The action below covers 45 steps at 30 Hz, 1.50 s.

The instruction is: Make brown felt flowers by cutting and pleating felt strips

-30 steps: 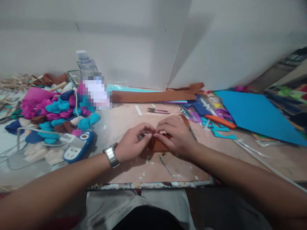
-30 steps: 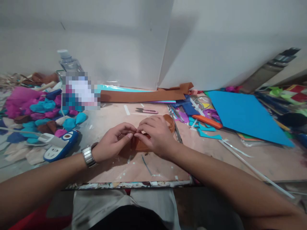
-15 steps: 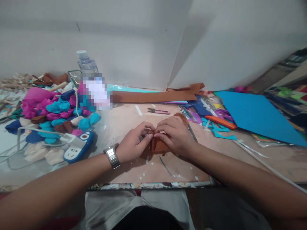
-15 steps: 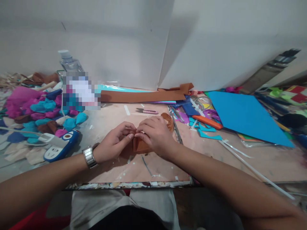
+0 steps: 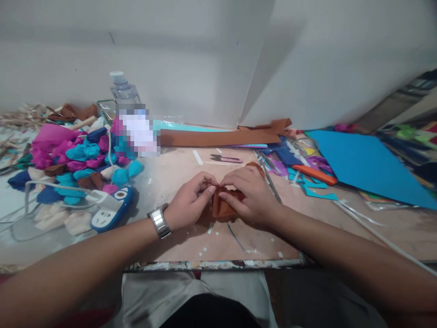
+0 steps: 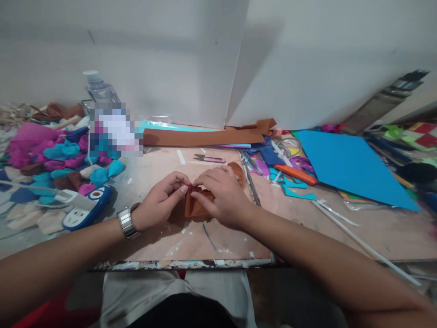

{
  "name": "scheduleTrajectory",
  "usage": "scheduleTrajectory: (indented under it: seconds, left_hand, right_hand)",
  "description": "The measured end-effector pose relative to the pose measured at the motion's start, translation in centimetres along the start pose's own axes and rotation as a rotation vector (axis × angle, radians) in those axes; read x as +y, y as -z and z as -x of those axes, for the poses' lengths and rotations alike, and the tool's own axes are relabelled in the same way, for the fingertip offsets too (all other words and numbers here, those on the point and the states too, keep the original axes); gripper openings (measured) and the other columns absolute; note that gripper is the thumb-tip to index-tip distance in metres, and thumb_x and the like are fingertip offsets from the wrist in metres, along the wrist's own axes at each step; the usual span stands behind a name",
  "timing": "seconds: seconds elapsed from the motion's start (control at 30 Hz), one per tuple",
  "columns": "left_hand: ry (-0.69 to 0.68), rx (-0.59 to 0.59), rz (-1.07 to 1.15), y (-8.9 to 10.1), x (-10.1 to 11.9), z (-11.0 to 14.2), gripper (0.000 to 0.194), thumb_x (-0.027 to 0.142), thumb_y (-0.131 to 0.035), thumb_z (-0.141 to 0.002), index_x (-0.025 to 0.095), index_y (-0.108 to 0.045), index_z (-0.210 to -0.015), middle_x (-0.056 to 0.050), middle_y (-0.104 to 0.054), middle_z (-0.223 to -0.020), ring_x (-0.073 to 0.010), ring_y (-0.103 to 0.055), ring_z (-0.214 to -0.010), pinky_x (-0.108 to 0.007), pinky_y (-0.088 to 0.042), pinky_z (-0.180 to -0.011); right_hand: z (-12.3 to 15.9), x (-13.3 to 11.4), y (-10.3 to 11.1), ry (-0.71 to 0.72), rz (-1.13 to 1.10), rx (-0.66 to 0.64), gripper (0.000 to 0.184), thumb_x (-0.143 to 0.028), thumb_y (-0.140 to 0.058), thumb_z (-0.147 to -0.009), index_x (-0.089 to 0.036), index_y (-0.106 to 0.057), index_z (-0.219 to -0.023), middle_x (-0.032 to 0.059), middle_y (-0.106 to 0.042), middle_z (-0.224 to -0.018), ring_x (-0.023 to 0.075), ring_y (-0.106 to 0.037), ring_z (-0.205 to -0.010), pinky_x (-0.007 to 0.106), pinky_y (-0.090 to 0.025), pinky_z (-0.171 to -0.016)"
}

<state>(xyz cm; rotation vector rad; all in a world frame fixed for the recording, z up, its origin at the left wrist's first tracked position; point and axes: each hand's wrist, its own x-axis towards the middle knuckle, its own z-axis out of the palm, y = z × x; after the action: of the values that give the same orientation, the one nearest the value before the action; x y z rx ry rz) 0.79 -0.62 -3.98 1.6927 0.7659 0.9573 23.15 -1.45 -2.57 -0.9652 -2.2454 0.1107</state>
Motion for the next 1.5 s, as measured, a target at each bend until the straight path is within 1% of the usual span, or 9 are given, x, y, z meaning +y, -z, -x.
scheduleTrajectory:
  seconds: [0.13,0.27,0.4,0.53,0.63,0.83,1.0,1.27,1.5]
  left_hand:
    - [0.012,-0.020,0.013,-0.15,-0.03,-0.03,0.018,0.037,-0.054,-0.107,0.021,-0.060,-0.112,-0.005,-0.068,-0.104,-0.0166,-0.067,-0.096,-0.029,-0.052,-0.088]
    - [0.041,-0.045,-0.022,-0.30,-0.14,-0.03,0.016,0.034,-0.062,-0.102,0.021,-0.059,-0.111,-0.005,-0.068,-0.106,-0.0178,-0.068,-0.096,-0.031,-0.054,-0.088]
    - [0.024,-0.049,-0.063,-0.21,-0.22,0.18,0.017,0.030,-0.059,-0.103,0.022,-0.056,-0.118,-0.008,-0.071,-0.112,-0.0206,-0.070,-0.105,-0.035,-0.054,-0.093]
    - [0.003,-0.095,-0.113,-0.06,-0.24,0.59,0.046,0.028,-0.055,-0.105,0.024,-0.040,-0.148,-0.010,-0.074,-0.114,-0.0232,-0.072,-0.106,-0.040,-0.055,-0.096]
    - [-0.002,-0.117,-0.156,-0.06,-0.28,0.69,0.059,0.028,-0.053,-0.105,0.024,-0.030,-0.159,-0.013,-0.073,-0.116,-0.0239,-0.072,-0.104,-0.041,-0.056,-0.094]
    - [0.004,-0.143,-0.170,-0.16,-0.12,0.45,0.065,0.023,-0.059,-0.100,0.025,-0.031,-0.158,-0.010,-0.073,-0.114,-0.0217,-0.071,-0.094,-0.036,-0.054,-0.084]
    - [0.056,-0.170,-0.236,-0.08,0.19,0.35,0.067,0.018,-0.061,-0.093,0.022,-0.036,-0.155,-0.003,-0.069,-0.093,-0.0172,-0.063,-0.074,-0.030,-0.047,-0.069]
    - [0.063,-0.155,-0.381,0.02,0.49,0.25,0.068,0.015,-0.057,-0.086,0.021,-0.041,-0.151,0.003,-0.062,-0.080,-0.0165,-0.054,-0.067,-0.030,-0.039,-0.066]
    - [0.092,-0.144,-0.425,0.17,0.67,0.23,0.070,0.018,-0.061,-0.082,0.022,-0.044,-0.150,0.002,-0.066,-0.083,-0.0161,-0.056,-0.066,-0.029,-0.040,-0.064]
  right_hand:
    - [0.06,-0.03,-0.07,0.004,0.001,0.008,0.004,-0.025,-0.067,-0.100,-0.023,-0.067,-0.104,0.0044,-0.076,-0.103,0.0244,-0.067,-0.100,0.046,-0.039,-0.098]
    - [0.01,-0.02,-0.15,0.014,0.006,0.015,0.000,-0.022,-0.066,-0.099,-0.022,-0.067,-0.100,0.0050,-0.075,-0.101,0.0242,-0.066,-0.098,0.045,-0.039,-0.094]
    - [-0.06,-0.03,-0.14,0.017,0.001,0.002,0.002,-0.022,-0.067,-0.100,-0.022,-0.067,-0.101,0.0042,-0.075,-0.102,0.0237,-0.067,-0.098,0.046,-0.039,-0.097]
    - [0.07,-0.02,-0.16,0.019,-0.026,-0.039,0.016,-0.026,-0.066,-0.101,-0.024,-0.070,-0.117,0.0072,-0.075,-0.115,0.0261,-0.065,-0.108,0.048,-0.041,-0.100]
    - [0.20,-0.04,-0.18,0.068,-0.025,-0.065,0.023,-0.023,-0.062,-0.103,-0.025,-0.071,-0.124,0.0087,-0.073,-0.118,0.0261,-0.063,-0.108,0.048,-0.043,-0.098]
    - [-0.01,-0.21,-0.06,0.088,-0.045,-0.071,0.018,-0.018,-0.060,-0.102,-0.023,-0.070,-0.116,0.0074,-0.074,-0.115,0.0253,-0.064,-0.109,0.047,-0.041,-0.100]
    - [-0.27,-0.42,0.02,0.048,-0.056,-0.100,0.015,-0.013,-0.057,-0.101,-0.022,-0.064,-0.110,0.0060,-0.075,-0.110,0.0254,-0.066,-0.108,0.045,-0.039,-0.100]
    - [-0.08,-0.52,0.05,0.002,-0.049,-0.024,0.011,-0.015,-0.058,-0.101,-0.023,-0.061,-0.109,0.0061,-0.074,-0.108,0.0253,-0.065,-0.104,0.044,-0.040,-0.100]
    - [0.06,-0.29,-0.08,-0.003,-0.076,0.032,0.008,-0.020,-0.056,-0.103,-0.024,-0.060,-0.108,0.0070,-0.073,-0.109,0.0264,-0.065,-0.105,0.046,-0.043,-0.099]
